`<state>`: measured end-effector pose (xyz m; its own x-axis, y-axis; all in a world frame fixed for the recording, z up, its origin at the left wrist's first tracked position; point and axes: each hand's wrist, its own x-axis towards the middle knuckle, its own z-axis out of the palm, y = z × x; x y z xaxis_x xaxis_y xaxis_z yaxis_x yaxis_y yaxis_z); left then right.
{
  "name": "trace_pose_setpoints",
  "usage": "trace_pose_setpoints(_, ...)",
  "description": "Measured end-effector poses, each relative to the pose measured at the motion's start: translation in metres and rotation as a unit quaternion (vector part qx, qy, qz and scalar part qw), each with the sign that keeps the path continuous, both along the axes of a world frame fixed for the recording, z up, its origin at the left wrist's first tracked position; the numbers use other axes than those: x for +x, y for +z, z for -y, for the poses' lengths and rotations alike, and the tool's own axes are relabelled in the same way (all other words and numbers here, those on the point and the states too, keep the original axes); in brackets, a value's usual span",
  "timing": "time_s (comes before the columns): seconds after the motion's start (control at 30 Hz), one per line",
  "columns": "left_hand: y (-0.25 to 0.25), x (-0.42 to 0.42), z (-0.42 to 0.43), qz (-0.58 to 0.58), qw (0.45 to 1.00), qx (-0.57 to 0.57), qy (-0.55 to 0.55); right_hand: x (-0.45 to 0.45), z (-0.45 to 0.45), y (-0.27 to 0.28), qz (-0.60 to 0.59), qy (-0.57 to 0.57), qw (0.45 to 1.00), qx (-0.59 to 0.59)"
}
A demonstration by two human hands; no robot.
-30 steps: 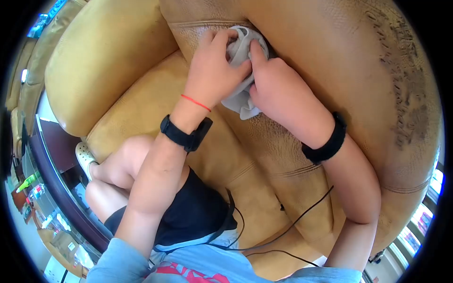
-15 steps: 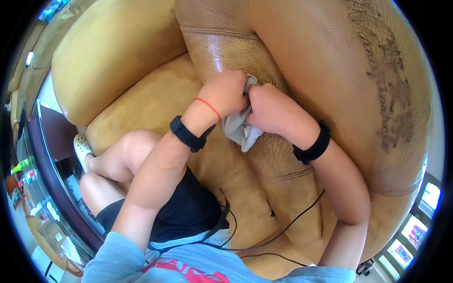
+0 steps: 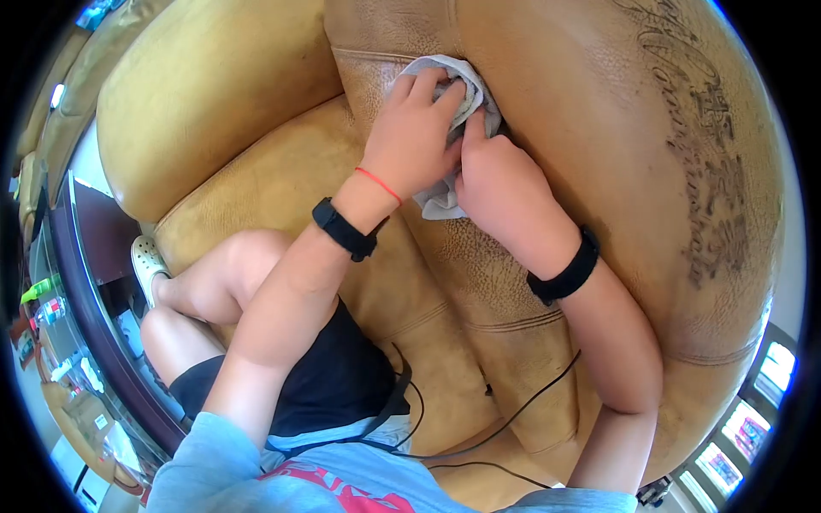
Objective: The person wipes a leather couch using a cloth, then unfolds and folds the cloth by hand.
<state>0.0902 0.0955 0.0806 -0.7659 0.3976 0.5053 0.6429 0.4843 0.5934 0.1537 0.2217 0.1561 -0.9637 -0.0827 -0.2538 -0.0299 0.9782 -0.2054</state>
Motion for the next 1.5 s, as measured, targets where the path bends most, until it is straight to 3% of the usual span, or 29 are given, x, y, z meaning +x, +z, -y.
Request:
trace_pose_setpoints(0.23,0.0,0.004,-0.003,0.082,0.989,-0.111,-0.047,0.002,-0.008,-0.005,0.053,0.023,0.997,-0.051)
trace_pose_setpoints(0.37,0.026,0.011,0.006,0.218,0.935,-0.249,-0.132,-0.002,-0.001,0.018,0.208,0.044,0.972,-0.102)
trace_pose_setpoints(0.53,0.031,0.011,0.013,0.273,0.918,-0.244,-0.154,-0.006,0.016,0.037,0.32,-0.02,0.942,-0.102)
trace_pose_setpoints(0.63,0.017,0.01,0.023,0.248,0.939,-0.185,-0.148,-0.004,0.02,0.036,0.306,-0.065,0.943,-0.114)
trace_pose_setpoints(0.73,0.02,0.006,0.025,0.183,0.971,-0.136,-0.078,0.003,0.009,0.012,0.049,0.068,0.985,-0.149)
trace_pose_setpoints(0.83,0.017,-0.008,0.024,0.086,0.995,-0.043,-0.018,-0.006,0.011,0.016,-0.01,-0.02,0.992,-0.123)
trace_pose_setpoints(0.87,0.013,-0.013,0.022,0.051,0.999,-0.004,-0.008,-0.005,0.009,0.013,-0.021,-0.005,0.994,-0.104)
trace_pose_setpoints(0.93,0.007,-0.008,0.015,0.021,0.999,-0.031,0.003,-0.002,0.004,0.005,-0.042,0.027,0.997,-0.063)
trace_pose_setpoints(1.0,0.003,0.002,0.006,0.006,0.998,-0.062,0.033,0.0,0.002,-0.001,-0.019,0.033,0.998,-0.045)
trace_pose_setpoints(1.23,0.011,0.003,0.004,0.111,0.982,-0.152,-0.004,0.002,-0.003,-0.006,-0.007,0.06,0.995,-0.081)
trace_pose_setpoints(1.33,0.016,0.004,0.011,0.161,0.97,-0.178,-0.025,0.004,0.011,0.009,0.098,0.001,0.985,-0.142)
trace_pose_setpoints(1.5,0.017,-0.003,0.024,0.26,0.956,-0.126,-0.055,0.003,0.033,0.012,0.151,-0.115,0.961,-0.199)
